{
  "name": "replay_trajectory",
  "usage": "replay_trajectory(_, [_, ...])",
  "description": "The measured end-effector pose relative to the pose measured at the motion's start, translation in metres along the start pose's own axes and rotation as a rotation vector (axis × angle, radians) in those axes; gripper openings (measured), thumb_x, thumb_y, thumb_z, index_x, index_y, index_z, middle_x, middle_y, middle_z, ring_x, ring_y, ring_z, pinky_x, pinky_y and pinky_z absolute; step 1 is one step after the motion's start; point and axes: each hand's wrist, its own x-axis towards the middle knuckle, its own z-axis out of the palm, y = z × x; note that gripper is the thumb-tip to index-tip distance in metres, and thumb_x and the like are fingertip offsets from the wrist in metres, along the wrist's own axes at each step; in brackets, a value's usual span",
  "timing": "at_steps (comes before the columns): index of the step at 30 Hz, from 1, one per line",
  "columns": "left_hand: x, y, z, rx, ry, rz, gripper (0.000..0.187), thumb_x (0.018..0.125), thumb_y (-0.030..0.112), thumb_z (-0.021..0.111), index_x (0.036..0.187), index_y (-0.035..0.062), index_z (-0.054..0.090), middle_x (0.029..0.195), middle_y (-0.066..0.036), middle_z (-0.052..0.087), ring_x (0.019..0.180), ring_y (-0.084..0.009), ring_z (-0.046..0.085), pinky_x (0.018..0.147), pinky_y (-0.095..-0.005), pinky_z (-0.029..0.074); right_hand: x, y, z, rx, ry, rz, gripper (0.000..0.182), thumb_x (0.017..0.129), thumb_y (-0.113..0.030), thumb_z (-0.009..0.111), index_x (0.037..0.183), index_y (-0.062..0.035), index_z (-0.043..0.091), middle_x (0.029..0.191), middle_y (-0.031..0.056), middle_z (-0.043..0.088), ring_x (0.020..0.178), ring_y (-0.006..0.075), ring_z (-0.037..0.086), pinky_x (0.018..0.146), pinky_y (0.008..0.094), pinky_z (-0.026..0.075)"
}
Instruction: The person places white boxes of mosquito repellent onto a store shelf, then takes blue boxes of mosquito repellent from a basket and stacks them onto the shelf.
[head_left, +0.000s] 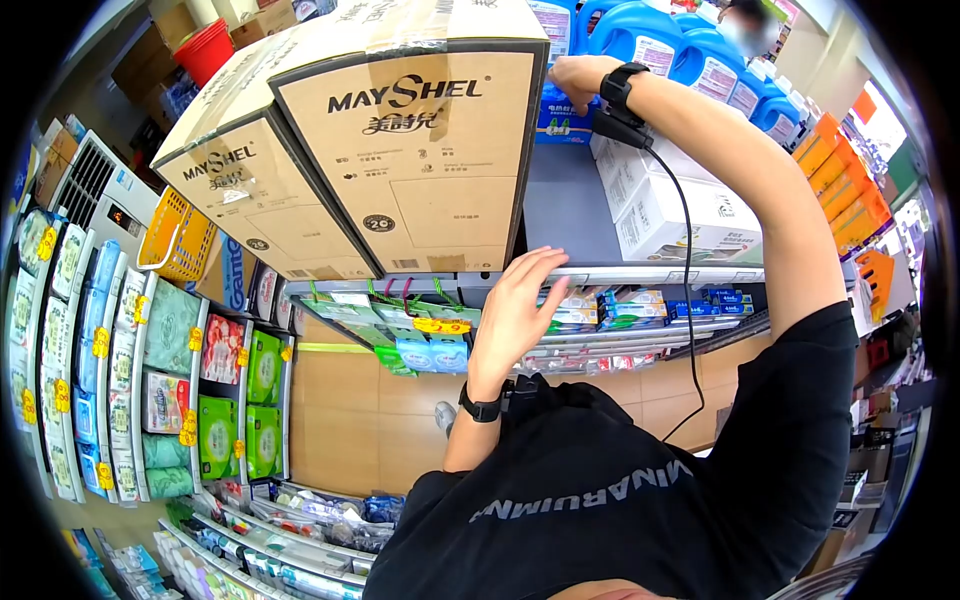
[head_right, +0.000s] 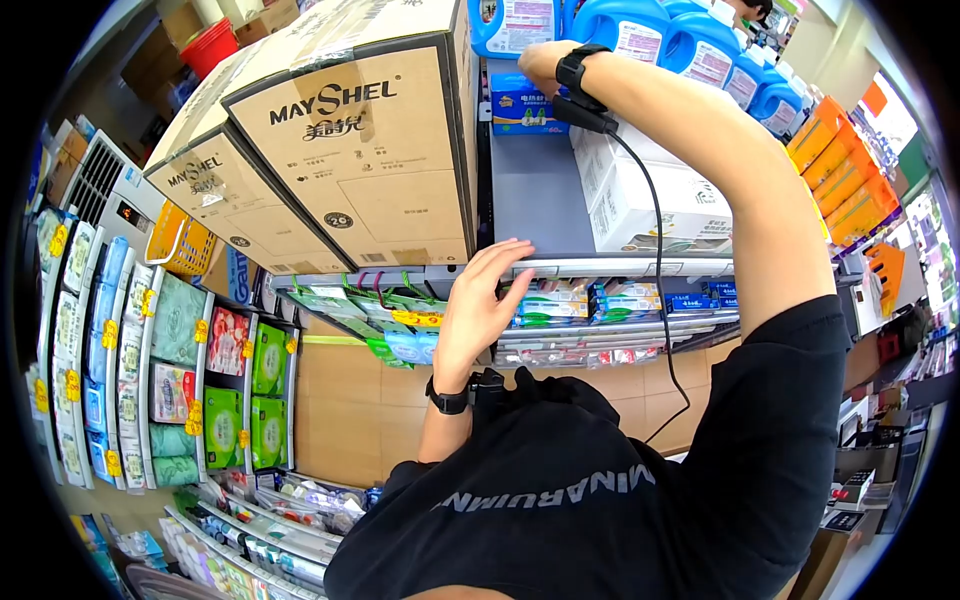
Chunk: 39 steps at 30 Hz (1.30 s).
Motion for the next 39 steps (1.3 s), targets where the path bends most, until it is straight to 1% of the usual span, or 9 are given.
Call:
replay_trajectory(10, [0.001, 0.006, -0.001, 0.011, -0.012, -0.019, 0.029, 0.093, 0.01, 0.073, 0.12, 0.0009, 0.07, 0.126, -0.015, 0.071, 0.126, -0.034, 0.063, 0.105, -0.0419, 0.051, -0.018, -0.005, -0.027, -0.033, -0.101, 0.059, 0.043, 0.082, -0.03, 0.085, 0.117, -0.0051, 0.077, 0.12, 0.0153, 0.075, 0.109, 0.0336, 0.072, 0.091, 0.0443, 0.059])
replay_trajectory(14, [0.003, 0.013, -0.003, 0.045, 0.0, 0.004, 0.029, 0.093, 0.01, 0.073, 0.12, 0.0013, 0.07, 0.127, -0.016, 0.07, 0.127, -0.0345, 0.062, 0.106, -0.0425, 0.05, -0.057, 0.003, -0.054, 0.123, 0.162, -0.042, 0.051, 0.092, -0.042, 0.076, 0.114, 0.0042, 0.075, 0.113, 0.0216, 0.074, 0.105, 0.0378, 0.072, 0.093, 0.0443, 0.057])
replay_trajectory(16, [0.005, 0.019, -0.006, 0.05, 0.011, 0.038, 0.029, 0.094, 0.011, 0.071, 0.12, 0.0006, 0.069, 0.128, -0.016, 0.069, 0.128, -0.0342, 0.061, 0.106, -0.0424, 0.05, -0.081, 0.006, -0.06, 0.146, 0.199, -0.07, 0.064, 0.095, -0.043, 0.071, 0.132, 0.008, 0.059, 0.112, 0.0254, 0.072, 0.106, 0.0386, 0.071, 0.091, 0.0445, 0.057])
replay_trajectory(20, [0.004, 0.037, -0.013, -0.02, 0.036, 0.024, 0.03, 0.091, 0.006, 0.073, 0.121, 0.0016, 0.07, 0.129, -0.015, 0.07, 0.127, -0.0328, 0.063, 0.107, -0.0408, 0.049, -0.186, 0.004, -0.069, 0.339, 0.449, -0.219, 0.053, 0.096, -0.038, 0.068, 0.131, 0.002, 0.06, 0.117, 0.0271, 0.07, 0.107, 0.0374, 0.07, 0.093, 0.0446, 0.055])
replay_trajectory(24, [0.001, 0.067, -0.031, -0.091, 0.071, 0.107, 0.036, 0.088, -0.001, 0.07, 0.124, 0.0007, 0.07, 0.133, -0.016, 0.069, 0.127, -0.0314, 0.064, 0.108, -0.0412, 0.048, -0.291, -0.013, -0.029, 0.572, 0.986, -0.306, 0.044, 0.096, -0.022, 0.067, 0.134, 0.0001, 0.059, 0.123, 0.0219, 0.069, 0.114, 0.0345, 0.068, 0.098, 0.0413, 0.052])
replay_trajectory(26, [-0.002, 0.079, -0.04, -0.178, 0.13, 0.11, 0.037, 0.088, -0.001, 0.067, 0.125, -0.002, 0.069, 0.134, -0.021, 0.068, 0.127, -0.0321, 0.063, 0.109, -0.0409, 0.046, -0.347, -0.035, -0.009, 0.758, 0.98, -0.2, 0.047, 0.091, -0.013, 0.066, 0.134, 0.0045, 0.059, 0.126, 0.0212, 0.069, 0.116, 0.0337, 0.068, 0.099, 0.0406, 0.051])
replay_trajectory(30, [-0.015, 0.085, -0.044, -0.263, 0.203, 0.163, 0.04, 0.086, -0.003, 0.067, 0.126, -0.0081, 0.067, 0.136, -0.027, 0.065, 0.124, -0.035, 0.065, 0.107, -0.0412, 0.048, -0.388, -0.07, 0.071, 1.263, 0.905, -0.441, 0.061, 0.078, 0.001, 0.073, 0.137, 0.0062, 0.058, 0.13, 0.0245, 0.067, 0.118, 0.0375, 0.066, 0.101, 0.0431, 0.051])
replay_trajectory(34, [-0.032, 0.088, -0.044, -0.355, 0.223, 0.064, 0.041, 0.088, 0.001, 0.067, 0.127, -0.01, 0.066, 0.135, -0.029, 0.065, 0.126, -0.0352, 0.064, 0.11, -0.0427, 0.046, -0.372, -0.115, 0.139, 1.355, 0.989, -0.594, 0.073, 0.081, -0.003, 0.071, 0.149, 0.0073, 0.044, 0.138, 0.0345, 0.059, 0.12, 0.0429, 0.065, 0.101, 0.0503, 0.05])
replay_trajectory(39, [-0.05, 0.094, -0.048, -0.342, 0.223, 0.013, 0.038, 0.091, 0.001, 0.065, 0.127, -0.0098, 0.065, 0.133, -0.029, 0.066, 0.126, -0.0367, 0.064, 0.109, -0.0431, 0.046, -0.359, -0.136, 0.156, 1.614, 0.869, -0.591, 0.073, 0.085, -0.004, 0.07, 0.152, -0.0002, 0.042, 0.141, 0.0306, 0.059, 0.12, 0.04, 0.066, 0.103, 0.0486, 0.051])
